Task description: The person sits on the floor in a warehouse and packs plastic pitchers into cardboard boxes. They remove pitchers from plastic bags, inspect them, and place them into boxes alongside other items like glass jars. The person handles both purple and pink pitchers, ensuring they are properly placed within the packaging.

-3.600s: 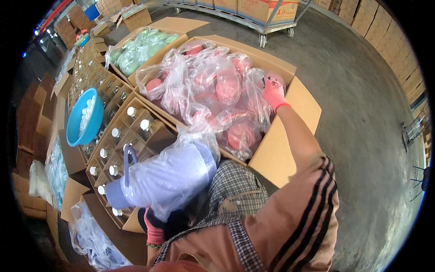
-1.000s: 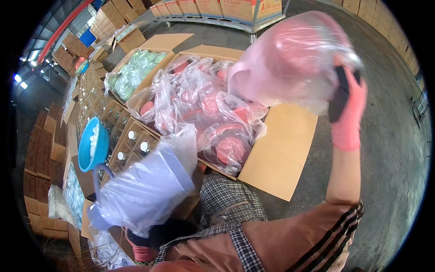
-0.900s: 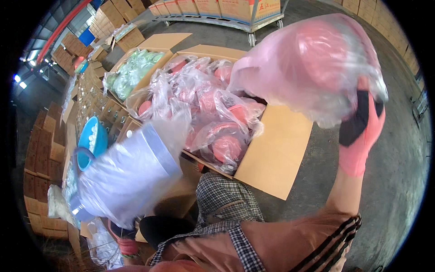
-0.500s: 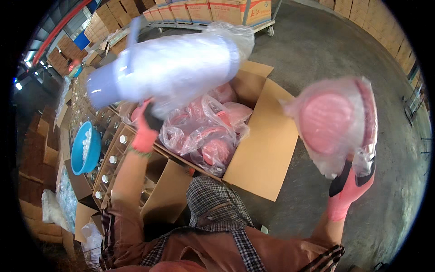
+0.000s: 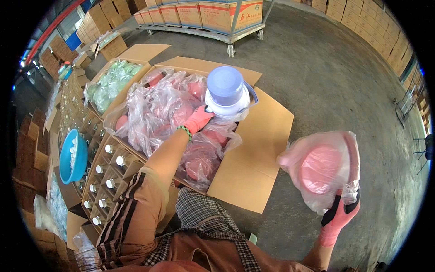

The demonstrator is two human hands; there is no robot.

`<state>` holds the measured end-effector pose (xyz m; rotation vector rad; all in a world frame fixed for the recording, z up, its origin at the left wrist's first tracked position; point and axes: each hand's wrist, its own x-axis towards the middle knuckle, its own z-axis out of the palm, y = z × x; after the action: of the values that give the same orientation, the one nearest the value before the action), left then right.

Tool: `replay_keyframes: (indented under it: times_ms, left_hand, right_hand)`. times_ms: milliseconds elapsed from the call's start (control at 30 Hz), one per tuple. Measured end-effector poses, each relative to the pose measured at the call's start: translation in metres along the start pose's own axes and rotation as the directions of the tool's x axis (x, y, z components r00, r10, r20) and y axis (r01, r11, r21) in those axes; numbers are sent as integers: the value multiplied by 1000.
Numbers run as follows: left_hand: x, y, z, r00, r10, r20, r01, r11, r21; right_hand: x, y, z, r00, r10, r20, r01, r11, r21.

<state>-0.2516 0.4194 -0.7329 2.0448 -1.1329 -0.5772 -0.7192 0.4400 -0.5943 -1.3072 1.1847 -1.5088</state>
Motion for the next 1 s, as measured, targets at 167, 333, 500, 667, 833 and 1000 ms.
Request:
replay_keyframes:
  times_ms: [167, 333, 500, 667, 833, 1000]
  left_hand:
    - [5, -36, 4, 997, -69, 24, 70, 995, -76]
    - [3, -18, 13, 981, -192, -16, 192, 967, 164]
    - [16, -31, 21, 976, -196, 97, 168, 956, 240]
    - [-39, 5, 5, 986, -129, 105, 119, 988, 102]
    - [-187, -15, -47, 924, 310, -222, -269, 943, 196]
    - [-336, -40, -66, 992, 65, -107, -43, 979, 197]
  right_hand:
    - [-6, 29, -2, 992, -116, 48, 116, 993, 18]
    - [-7, 56, 0, 984, -53, 171, 84, 981, -177]
    - [-17, 35, 39, 992, -74, 98, 87, 987, -134]
    - [-12, 27, 26, 961, 41, 273, 18, 978, -209]
    - [-14, 7, 44, 935, -4, 354, 77, 978, -194]
    - [-10, -12, 76, 938, 132, 320, -83, 983, -162]
